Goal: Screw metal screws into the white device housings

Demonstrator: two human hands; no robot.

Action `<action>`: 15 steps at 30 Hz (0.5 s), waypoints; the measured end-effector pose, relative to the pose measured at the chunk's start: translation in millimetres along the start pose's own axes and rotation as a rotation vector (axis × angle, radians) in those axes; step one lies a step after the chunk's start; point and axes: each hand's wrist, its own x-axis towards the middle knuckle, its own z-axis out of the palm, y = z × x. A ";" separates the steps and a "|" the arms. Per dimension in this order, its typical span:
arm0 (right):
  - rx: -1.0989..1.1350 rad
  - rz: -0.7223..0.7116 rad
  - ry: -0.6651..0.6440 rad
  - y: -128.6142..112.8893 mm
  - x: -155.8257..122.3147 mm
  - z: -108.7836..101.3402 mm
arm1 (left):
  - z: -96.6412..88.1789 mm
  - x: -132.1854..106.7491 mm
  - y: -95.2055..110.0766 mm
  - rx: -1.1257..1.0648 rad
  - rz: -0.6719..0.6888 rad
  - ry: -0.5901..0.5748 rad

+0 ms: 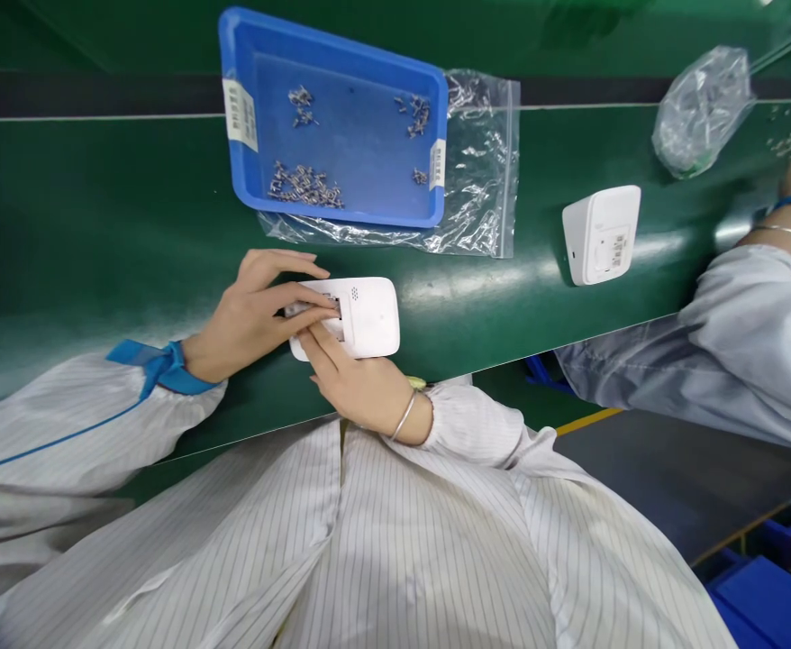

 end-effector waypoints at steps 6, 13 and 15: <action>0.026 0.014 -0.052 0.3 -0.9 0.5 | -2.2 1.3 0.8 -0.056 -0.036 0.024; 0.018 -0.011 -0.029 1.2 -0.9 1.2 | -1.9 -2.0 7.2 -0.086 -0.039 0.023; 0.009 -0.008 -0.007 1.3 -1.0 1.6 | -2.8 -1.5 8.9 -0.075 -0.049 0.030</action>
